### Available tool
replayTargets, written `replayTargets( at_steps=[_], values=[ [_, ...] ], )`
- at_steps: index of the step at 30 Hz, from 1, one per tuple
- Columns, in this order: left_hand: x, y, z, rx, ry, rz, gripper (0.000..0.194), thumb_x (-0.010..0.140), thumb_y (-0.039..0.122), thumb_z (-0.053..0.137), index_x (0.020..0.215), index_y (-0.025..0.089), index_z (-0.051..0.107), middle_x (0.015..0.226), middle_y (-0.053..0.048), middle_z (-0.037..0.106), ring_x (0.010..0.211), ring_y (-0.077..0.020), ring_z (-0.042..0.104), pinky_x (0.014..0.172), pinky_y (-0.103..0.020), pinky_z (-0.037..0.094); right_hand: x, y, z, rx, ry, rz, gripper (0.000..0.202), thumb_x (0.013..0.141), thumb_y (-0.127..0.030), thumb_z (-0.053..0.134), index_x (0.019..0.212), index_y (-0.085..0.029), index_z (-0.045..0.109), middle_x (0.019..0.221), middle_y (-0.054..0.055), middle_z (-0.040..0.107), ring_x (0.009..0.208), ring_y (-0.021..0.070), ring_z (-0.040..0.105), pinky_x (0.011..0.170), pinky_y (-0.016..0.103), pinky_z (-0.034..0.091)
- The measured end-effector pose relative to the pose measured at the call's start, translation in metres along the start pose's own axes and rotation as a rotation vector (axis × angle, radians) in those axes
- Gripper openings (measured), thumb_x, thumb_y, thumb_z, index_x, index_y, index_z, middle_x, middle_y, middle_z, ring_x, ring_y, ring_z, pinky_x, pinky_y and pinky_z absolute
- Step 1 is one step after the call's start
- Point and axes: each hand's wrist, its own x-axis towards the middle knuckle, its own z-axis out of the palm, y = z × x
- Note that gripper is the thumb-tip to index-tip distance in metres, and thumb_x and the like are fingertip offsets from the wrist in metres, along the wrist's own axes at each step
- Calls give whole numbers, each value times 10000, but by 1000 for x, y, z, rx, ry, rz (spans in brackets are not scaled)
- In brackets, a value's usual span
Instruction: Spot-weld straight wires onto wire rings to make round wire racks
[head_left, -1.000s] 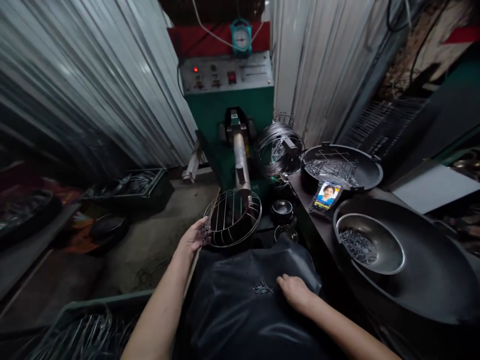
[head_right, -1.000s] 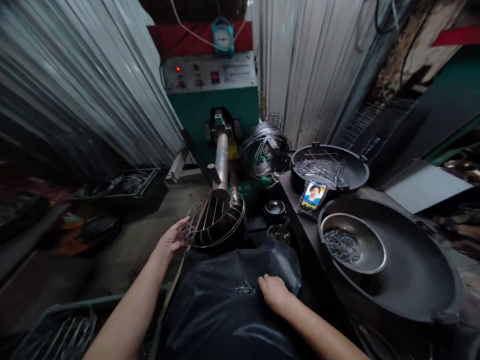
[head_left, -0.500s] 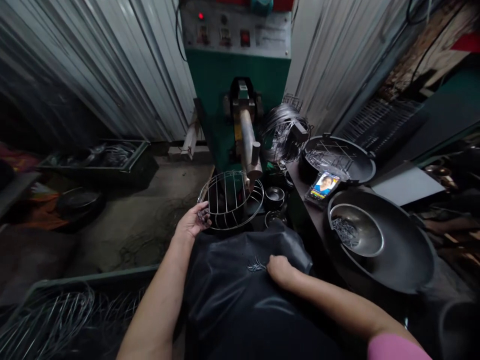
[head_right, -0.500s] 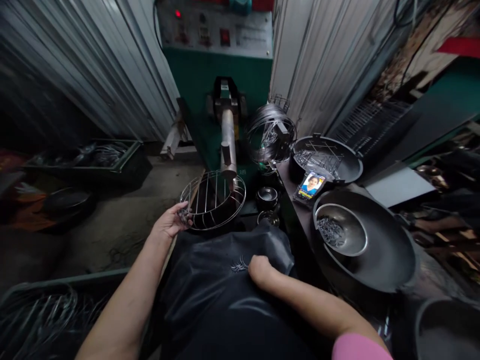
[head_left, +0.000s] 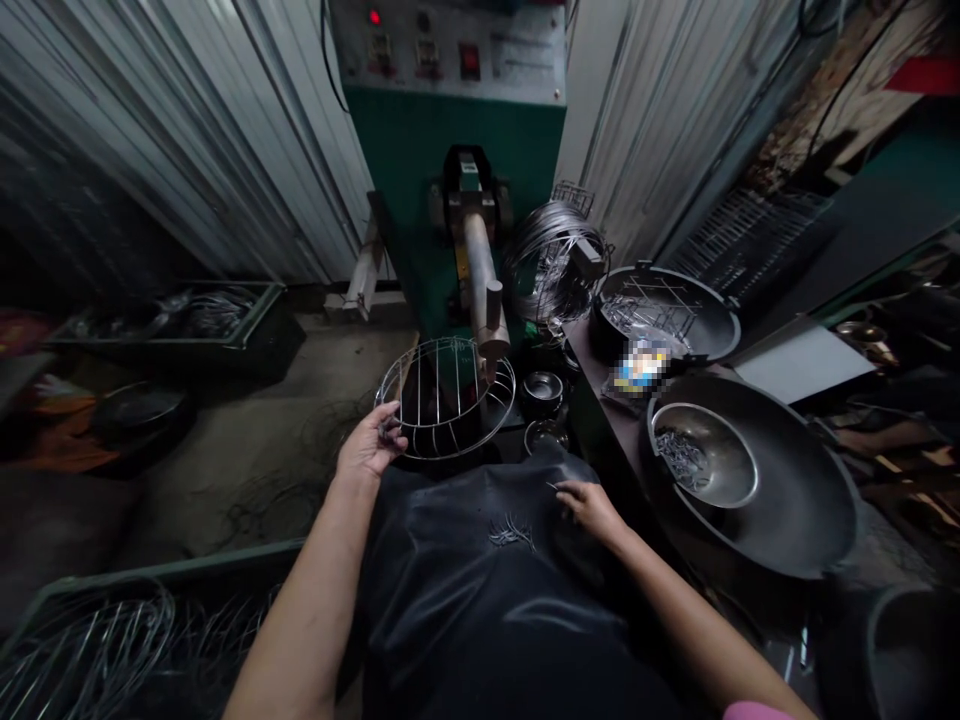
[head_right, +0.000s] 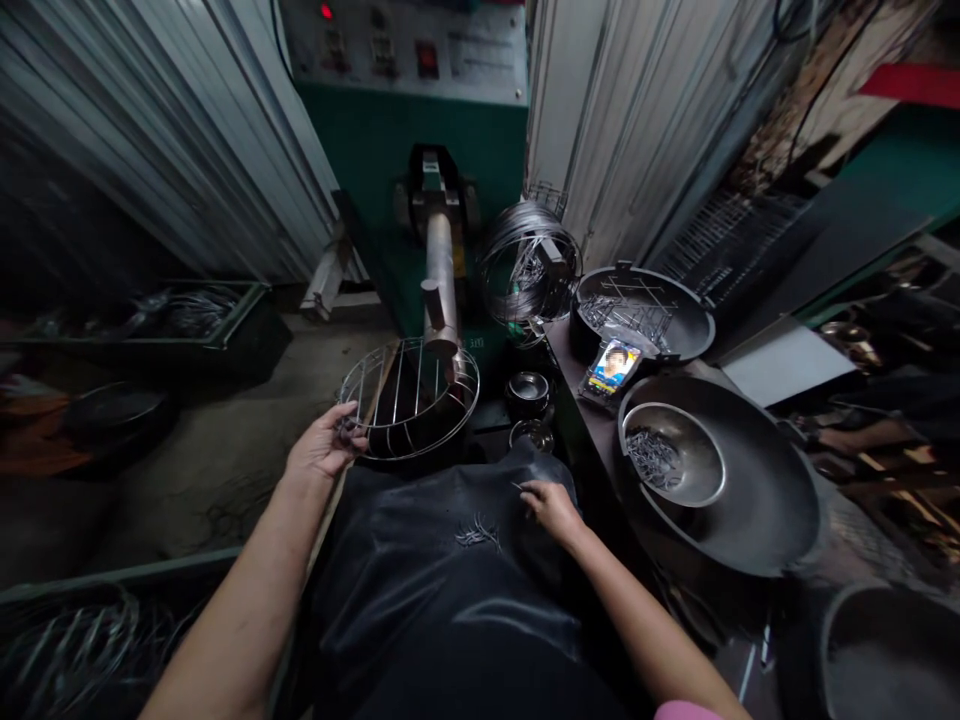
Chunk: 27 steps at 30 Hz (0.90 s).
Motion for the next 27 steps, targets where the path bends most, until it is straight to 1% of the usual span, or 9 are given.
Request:
replayTargets(
  at_steps=[2, 5, 7, 9, 13, 17, 20, 25, 27],
  values=[
    [-4, 0, 6, -26, -2, 49, 290, 517, 174, 693, 611, 173, 419, 467, 84, 376, 346, -25, 289, 323, -155, 219, 11, -25, -1, 241, 78, -71, 295, 793, -367, 511, 935, -138, 629, 638, 15, 613, 516, 121, 576, 463, 219, 431],
    [-9, -2, 13, -43, -23, 149, 361, 468, 170, 711, 610, 184, 379, 453, 111, 323, 336, -13, 242, 317, -151, 191, 31, -79, 1, 524, 151, -286, 327, 785, -421, 520, 941, -146, 606, 782, 48, 653, 628, 135, 620, 519, 227, 465],
    [-10, -4, 17, -44, -17, 201, 389, 447, 177, 721, 621, 188, 374, 450, 120, 314, 336, -12, 239, 316, -150, 184, 43, -109, 7, 551, 151, -390, 301, 791, -401, 526, 933, -152, 619, 788, 47, 662, 623, 126, 614, 544, 232, 475],
    [-10, -5, 19, -52, -5, 235, 397, 443, 191, 721, 631, 190, 371, 450, 124, 313, 338, -12, 240, 317, -147, 183, 54, -125, 16, 457, 142, -447, 264, 788, -364, 536, 916, -157, 640, 722, 30, 661, 584, 117, 593, 538, 225, 468],
    [-8, -3, 19, -52, -38, 295, 407, 447, 200, 721, 644, 194, 365, 461, 128, 312, 346, -11, 237, 321, -143, 180, 72, -126, 29, 238, 156, -448, 196, 780, -283, 531, 869, -166, 660, 599, 1, 636, 559, 125, 585, 557, 229, 462],
    [-5, -4, 20, -38, -68, 319, 403, 458, 193, 720, 647, 195, 364, 461, 130, 291, 347, -11, 231, 327, -146, 168, 78, -125, 26, 212, 143, -409, 178, 780, -246, 513, 848, -165, 656, 617, 0, 641, 561, 134, 608, 583, 240, 467],
    [-3, -5, 24, -51, -66, 313, 403, 464, 200, 716, 641, 196, 354, 462, 130, 284, 344, -11, 225, 332, -153, 173, 76, -133, 19, 240, 138, -404, 167, 779, -259, 517, 834, -173, 649, 640, -1, 643, 545, 133, 605, 565, 239, 466],
    [-1, -5, 29, -74, -27, 289, 414, 451, 207, 714, 628, 193, 340, 464, 127, 300, 350, -10, 233, 337, -157, 194, 65, -144, 10, 477, 287, -421, 216, 802, -333, 507, 887, -169, 620, 736, 27, 665, 610, 140, 619, 546, 228, 469],
    [-1, -6, 31, -76, -10, 272, 416, 443, 209, 716, 624, 192, 342, 460, 127, 302, 350, -9, 229, 335, -158, 192, 63, -143, 11, 518, 292, -444, 223, 801, -335, 510, 896, -164, 619, 793, 41, 675, 660, 146, 630, 553, 224, 472]
  ],
)
